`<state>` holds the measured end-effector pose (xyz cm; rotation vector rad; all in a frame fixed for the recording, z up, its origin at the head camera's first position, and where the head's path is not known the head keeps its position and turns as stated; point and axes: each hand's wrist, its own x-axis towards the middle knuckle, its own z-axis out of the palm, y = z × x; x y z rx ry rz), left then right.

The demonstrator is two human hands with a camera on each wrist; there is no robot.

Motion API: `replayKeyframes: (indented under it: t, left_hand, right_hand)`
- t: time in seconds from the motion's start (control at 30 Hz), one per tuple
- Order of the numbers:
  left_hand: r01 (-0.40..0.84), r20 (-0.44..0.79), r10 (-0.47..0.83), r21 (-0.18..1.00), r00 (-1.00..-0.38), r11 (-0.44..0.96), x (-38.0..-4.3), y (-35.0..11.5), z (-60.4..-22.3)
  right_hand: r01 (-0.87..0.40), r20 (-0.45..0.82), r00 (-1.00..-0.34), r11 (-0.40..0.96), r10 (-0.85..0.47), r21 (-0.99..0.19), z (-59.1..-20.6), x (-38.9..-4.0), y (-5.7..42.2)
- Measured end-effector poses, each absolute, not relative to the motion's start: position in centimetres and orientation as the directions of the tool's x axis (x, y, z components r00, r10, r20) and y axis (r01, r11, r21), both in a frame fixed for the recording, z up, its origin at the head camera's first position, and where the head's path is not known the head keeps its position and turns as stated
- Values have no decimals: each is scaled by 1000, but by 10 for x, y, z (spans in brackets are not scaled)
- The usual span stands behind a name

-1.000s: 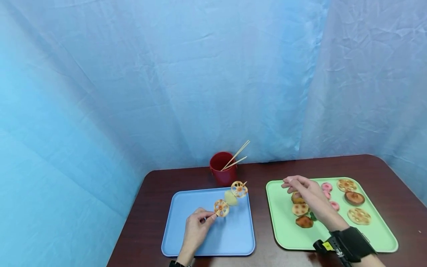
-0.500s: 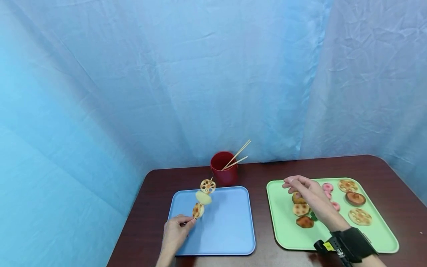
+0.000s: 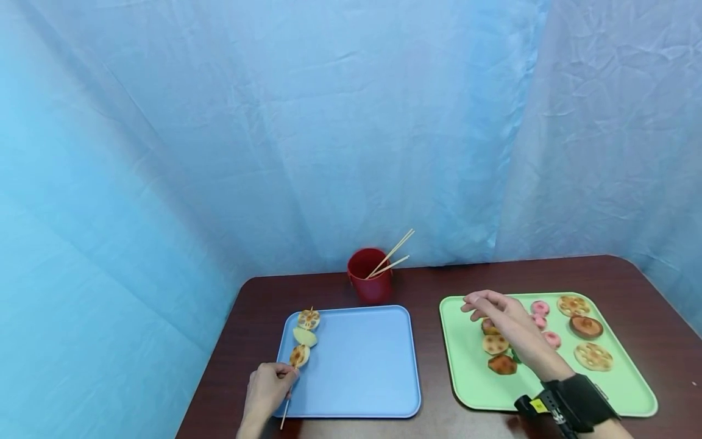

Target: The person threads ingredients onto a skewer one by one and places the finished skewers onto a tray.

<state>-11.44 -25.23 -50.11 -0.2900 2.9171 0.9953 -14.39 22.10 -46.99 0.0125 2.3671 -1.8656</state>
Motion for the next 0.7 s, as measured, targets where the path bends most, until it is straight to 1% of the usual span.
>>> replayKeyframes:
  t: [0.23, 0.7]
  left_hand:
    - [-178, -95, -150, 561, -984, 809, -121, -259, -504]
    - [-236, -184, -159, 545, -970, 804, -121, -269, -506]
  right_hand:
    - [99, -118, -991, 235, -68, -967, -470, -144, 220]
    - [94, -115, -991, 274, -61, -957, -472, -143, 221]
